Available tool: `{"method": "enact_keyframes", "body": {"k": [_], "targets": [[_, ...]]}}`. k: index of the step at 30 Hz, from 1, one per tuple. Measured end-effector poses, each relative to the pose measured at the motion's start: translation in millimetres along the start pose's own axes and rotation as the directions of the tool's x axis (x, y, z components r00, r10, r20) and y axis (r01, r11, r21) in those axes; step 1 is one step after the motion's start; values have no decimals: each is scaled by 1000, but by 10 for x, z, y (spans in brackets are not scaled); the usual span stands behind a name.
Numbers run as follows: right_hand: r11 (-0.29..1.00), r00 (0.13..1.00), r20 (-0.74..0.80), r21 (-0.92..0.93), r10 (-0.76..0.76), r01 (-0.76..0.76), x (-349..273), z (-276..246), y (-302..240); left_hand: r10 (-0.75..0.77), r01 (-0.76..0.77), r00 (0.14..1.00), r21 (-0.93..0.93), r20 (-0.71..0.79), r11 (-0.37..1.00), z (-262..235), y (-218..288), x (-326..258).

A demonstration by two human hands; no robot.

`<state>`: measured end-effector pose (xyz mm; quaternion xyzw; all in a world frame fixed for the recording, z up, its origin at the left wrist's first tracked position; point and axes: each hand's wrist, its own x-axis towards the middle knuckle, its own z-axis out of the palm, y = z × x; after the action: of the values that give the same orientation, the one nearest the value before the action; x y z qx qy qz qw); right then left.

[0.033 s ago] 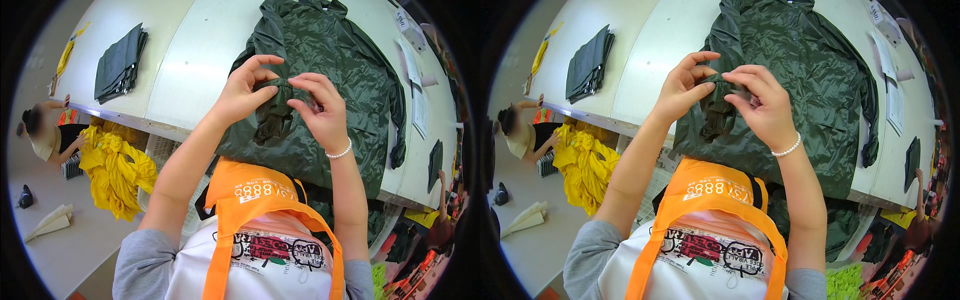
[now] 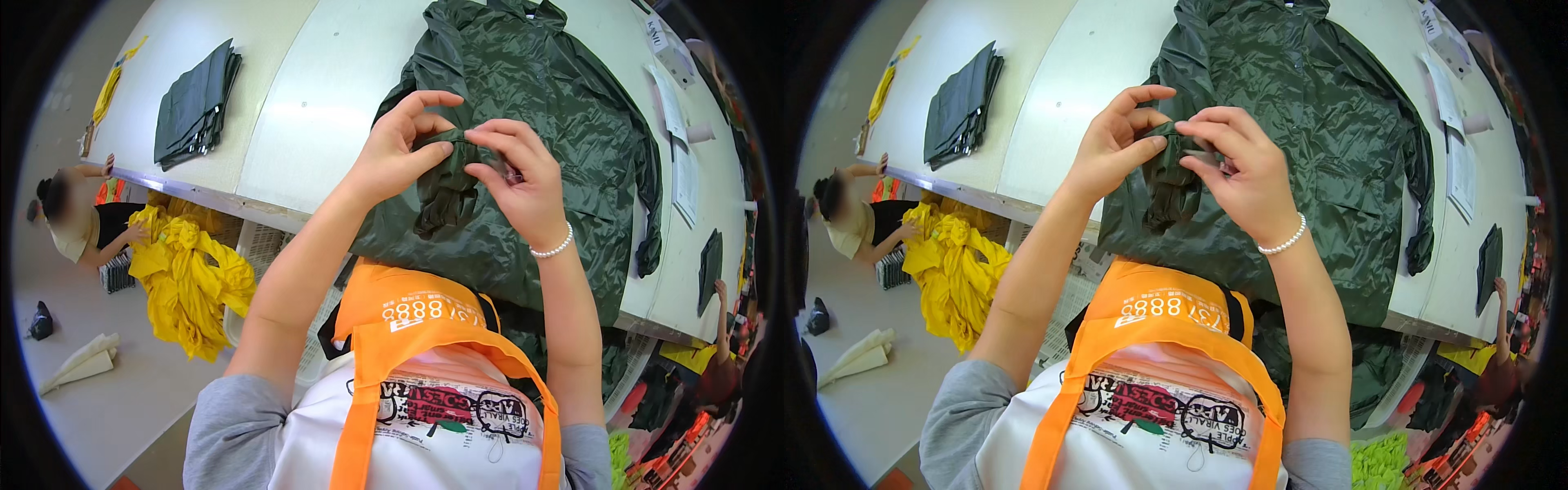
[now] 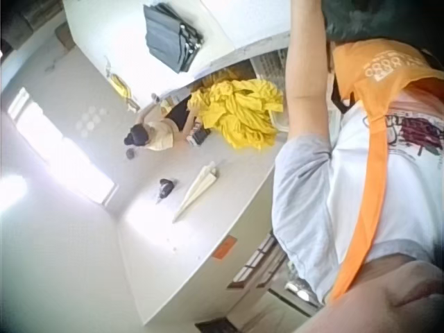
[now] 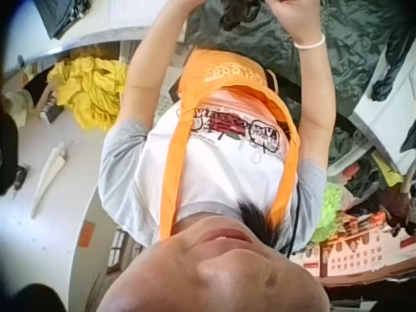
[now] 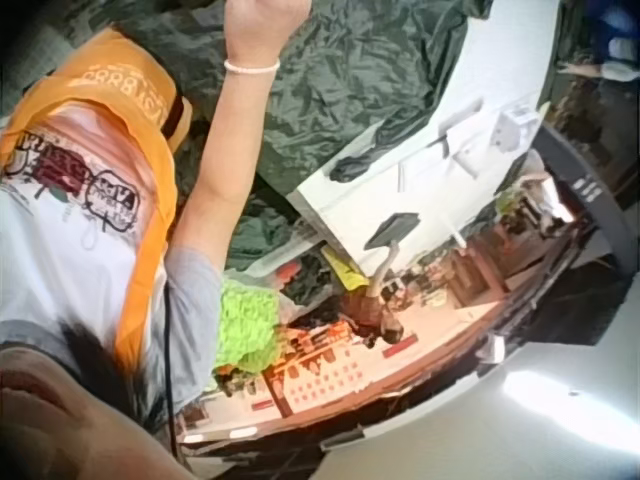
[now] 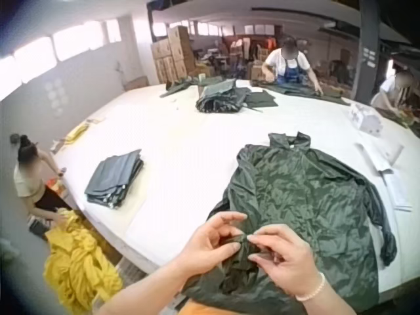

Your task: The person lays a green jacket flat on a table, smooths it out, and fastens the front buttons and collar. They then fold the sleeves inward and continue folding the jacket into a compact shape.

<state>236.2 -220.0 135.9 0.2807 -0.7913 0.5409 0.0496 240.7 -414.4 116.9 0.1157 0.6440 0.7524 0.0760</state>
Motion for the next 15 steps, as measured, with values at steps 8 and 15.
{"method": "enact_keyframes", "body": {"k": [8, 15], "targets": [[999, 1000, -16, -27, 16, -17, 162, 65, 156, -32, 30, 999, 142, 7, 989, 64, 6, 46], [963, 970, -38, 130, 241, -235, 135, 179, 272, -93, 181, 964, 353, -251, 918, 94, -33, 5]]}}
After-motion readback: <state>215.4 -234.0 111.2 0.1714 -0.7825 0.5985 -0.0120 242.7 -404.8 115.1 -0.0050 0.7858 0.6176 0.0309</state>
